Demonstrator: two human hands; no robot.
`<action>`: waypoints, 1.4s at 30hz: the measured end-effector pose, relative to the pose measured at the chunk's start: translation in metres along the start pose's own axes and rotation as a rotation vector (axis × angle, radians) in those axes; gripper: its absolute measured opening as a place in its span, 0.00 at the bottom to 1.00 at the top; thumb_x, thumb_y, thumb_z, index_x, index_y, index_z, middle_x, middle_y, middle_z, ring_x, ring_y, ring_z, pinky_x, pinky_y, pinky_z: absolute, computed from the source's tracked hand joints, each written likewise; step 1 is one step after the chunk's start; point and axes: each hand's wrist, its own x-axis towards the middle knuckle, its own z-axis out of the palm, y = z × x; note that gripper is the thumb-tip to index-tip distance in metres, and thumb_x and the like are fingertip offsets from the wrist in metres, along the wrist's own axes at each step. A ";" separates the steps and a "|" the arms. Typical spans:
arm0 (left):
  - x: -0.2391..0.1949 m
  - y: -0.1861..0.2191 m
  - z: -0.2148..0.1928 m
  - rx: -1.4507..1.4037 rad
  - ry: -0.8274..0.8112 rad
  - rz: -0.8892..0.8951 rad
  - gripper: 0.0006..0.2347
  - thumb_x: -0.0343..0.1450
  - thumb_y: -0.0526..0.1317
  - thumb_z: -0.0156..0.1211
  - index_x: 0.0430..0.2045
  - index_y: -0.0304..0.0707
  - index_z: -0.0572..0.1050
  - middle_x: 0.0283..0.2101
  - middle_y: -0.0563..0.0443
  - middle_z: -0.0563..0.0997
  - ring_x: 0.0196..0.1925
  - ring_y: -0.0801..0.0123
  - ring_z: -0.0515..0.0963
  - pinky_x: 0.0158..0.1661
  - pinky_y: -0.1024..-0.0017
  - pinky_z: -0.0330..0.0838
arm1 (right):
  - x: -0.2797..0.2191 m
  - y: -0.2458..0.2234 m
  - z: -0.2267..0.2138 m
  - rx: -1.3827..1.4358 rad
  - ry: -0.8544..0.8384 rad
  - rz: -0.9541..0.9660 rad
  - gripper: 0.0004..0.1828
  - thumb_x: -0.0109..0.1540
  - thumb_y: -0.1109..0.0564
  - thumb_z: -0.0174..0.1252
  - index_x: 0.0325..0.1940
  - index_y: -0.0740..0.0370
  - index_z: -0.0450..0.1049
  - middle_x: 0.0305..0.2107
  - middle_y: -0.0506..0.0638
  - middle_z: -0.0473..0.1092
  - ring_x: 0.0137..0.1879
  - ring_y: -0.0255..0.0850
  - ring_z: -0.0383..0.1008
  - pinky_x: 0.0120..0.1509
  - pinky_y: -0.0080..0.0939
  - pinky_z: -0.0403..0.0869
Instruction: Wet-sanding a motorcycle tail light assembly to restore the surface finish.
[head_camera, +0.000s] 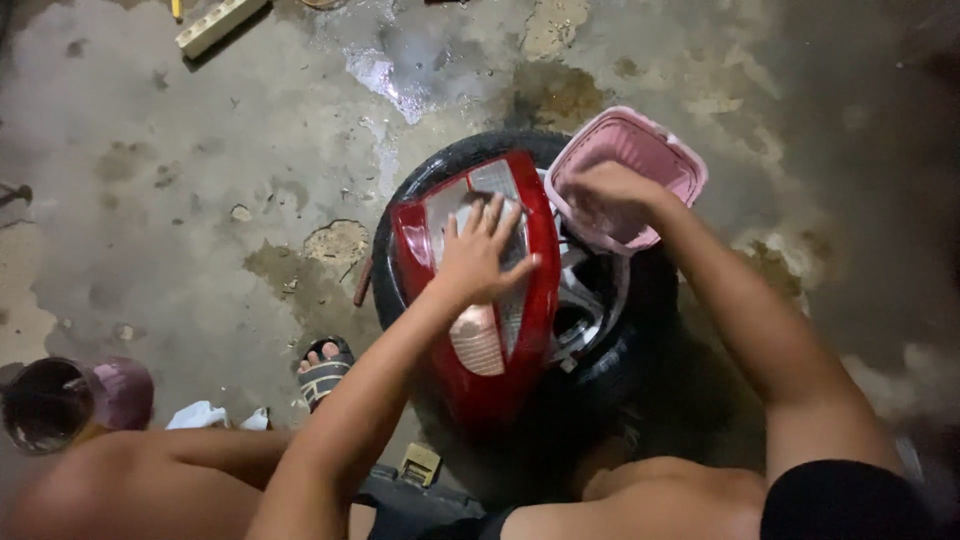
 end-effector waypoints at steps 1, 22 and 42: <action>0.009 0.001 0.002 -0.007 -0.002 0.000 0.38 0.72 0.70 0.38 0.75 0.49 0.51 0.78 0.39 0.52 0.78 0.42 0.53 0.67 0.31 0.48 | 0.011 -0.018 -0.009 0.001 -0.007 0.003 0.13 0.49 0.61 0.65 0.35 0.57 0.71 0.20 0.46 0.69 0.24 0.45 0.67 0.31 0.44 0.67; 0.049 -0.001 0.010 -0.014 0.007 -0.073 0.37 0.73 0.72 0.33 0.75 0.54 0.53 0.78 0.44 0.54 0.78 0.47 0.54 0.68 0.32 0.47 | 0.014 -0.036 0.027 0.099 0.160 0.695 0.21 0.71 0.47 0.52 0.42 0.66 0.81 0.37 0.65 0.78 0.50 0.63 0.78 0.53 0.61 0.73; 0.086 -0.012 0.005 -0.111 -0.177 -0.155 0.35 0.74 0.69 0.15 0.74 0.59 0.52 0.79 0.52 0.51 0.81 0.55 0.46 0.71 0.37 0.38 | 0.010 -0.042 0.054 0.185 0.167 0.851 0.25 0.70 0.36 0.46 0.49 0.61 0.72 0.43 0.69 0.76 0.55 0.67 0.75 0.58 0.69 0.70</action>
